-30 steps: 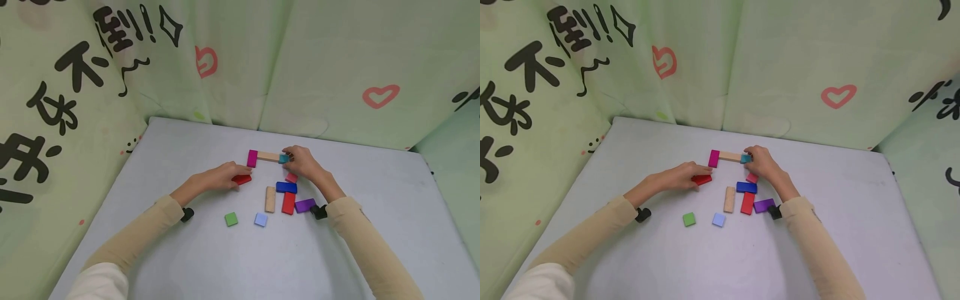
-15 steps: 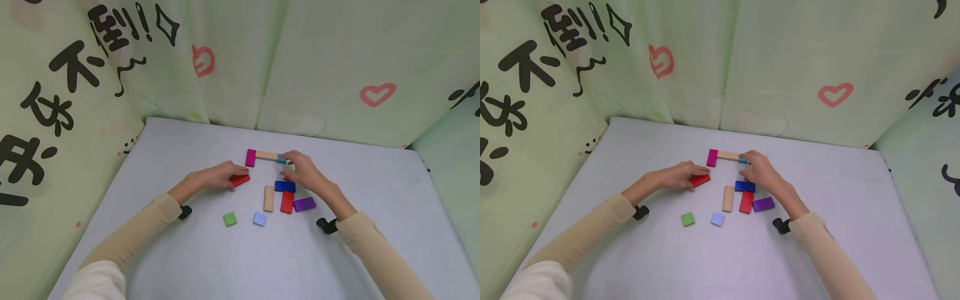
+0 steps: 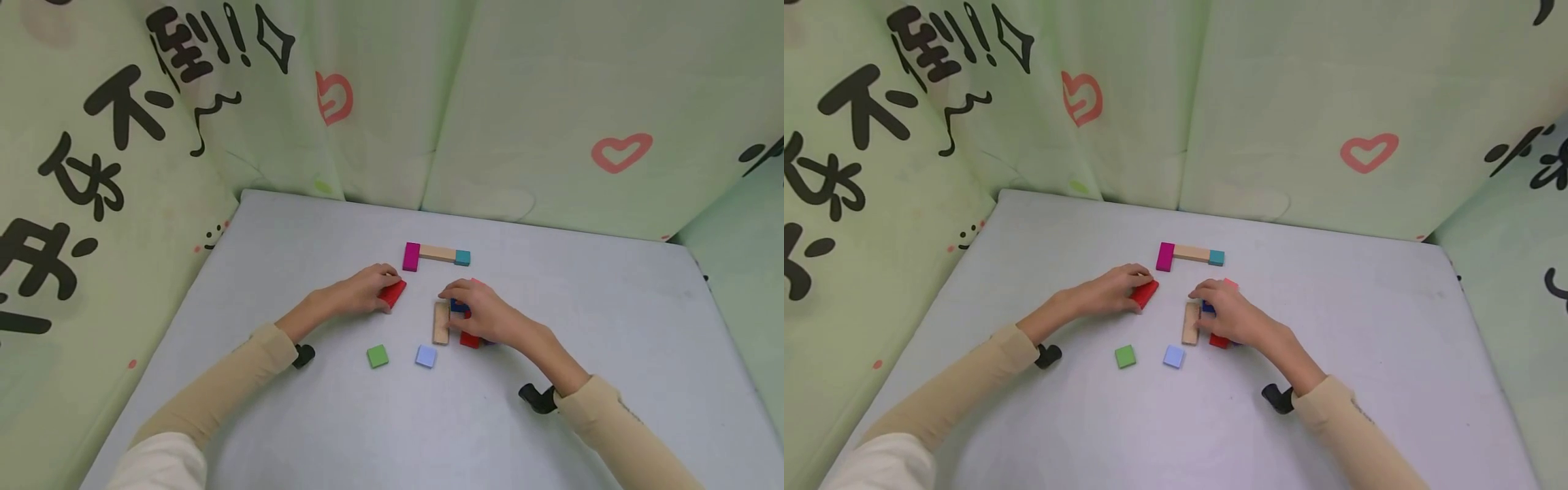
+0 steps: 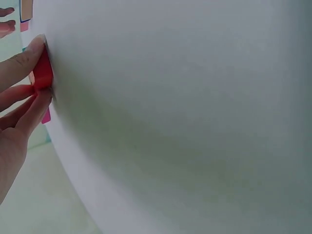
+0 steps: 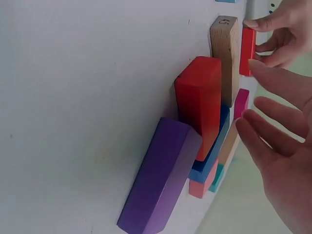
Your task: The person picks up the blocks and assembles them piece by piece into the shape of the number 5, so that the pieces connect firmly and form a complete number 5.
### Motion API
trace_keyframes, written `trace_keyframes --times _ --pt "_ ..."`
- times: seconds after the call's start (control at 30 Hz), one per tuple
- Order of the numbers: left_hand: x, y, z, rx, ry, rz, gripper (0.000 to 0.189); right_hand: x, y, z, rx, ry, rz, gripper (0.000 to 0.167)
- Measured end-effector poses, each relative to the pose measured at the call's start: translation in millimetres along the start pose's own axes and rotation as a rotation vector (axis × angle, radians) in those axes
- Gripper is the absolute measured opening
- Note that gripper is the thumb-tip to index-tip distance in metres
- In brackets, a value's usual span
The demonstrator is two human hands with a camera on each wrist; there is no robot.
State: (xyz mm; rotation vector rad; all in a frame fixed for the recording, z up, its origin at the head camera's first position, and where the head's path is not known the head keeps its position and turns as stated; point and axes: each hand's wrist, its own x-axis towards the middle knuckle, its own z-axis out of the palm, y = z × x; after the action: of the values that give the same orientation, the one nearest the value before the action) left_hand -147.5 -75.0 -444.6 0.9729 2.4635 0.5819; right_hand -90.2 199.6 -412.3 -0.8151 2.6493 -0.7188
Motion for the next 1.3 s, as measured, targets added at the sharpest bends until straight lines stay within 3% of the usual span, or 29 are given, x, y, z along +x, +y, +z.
trace_keyframes --times 0.2,0.4,0.57,0.8,1.3 --pt "-0.4 0.6 2.4 -0.015 0.026 -0.034 0.066 -3.0 -5 5 -0.073 -0.084 -0.082 0.04" --pt "-0.8 1.3 3.0 -0.033 0.047 -0.032 0.064 -1.1 -7 15 -0.169 -0.096 -0.154 0.038" --pt "-0.4 2.4 5.2 -0.04 0.057 -0.029 0.064 -0.1 -9 19 -0.203 -0.081 -0.164 0.029" --pt "-2.0 2.4 6.2 -0.032 0.077 -0.02 0.064 -4.9 -2 17 -0.205 -0.05 -0.117 0.027" --pt "1.1 2.5 10.0 -0.021 0.131 0.013 0.063 -22.3 3 13 -0.25 -0.018 -0.145 0.021"
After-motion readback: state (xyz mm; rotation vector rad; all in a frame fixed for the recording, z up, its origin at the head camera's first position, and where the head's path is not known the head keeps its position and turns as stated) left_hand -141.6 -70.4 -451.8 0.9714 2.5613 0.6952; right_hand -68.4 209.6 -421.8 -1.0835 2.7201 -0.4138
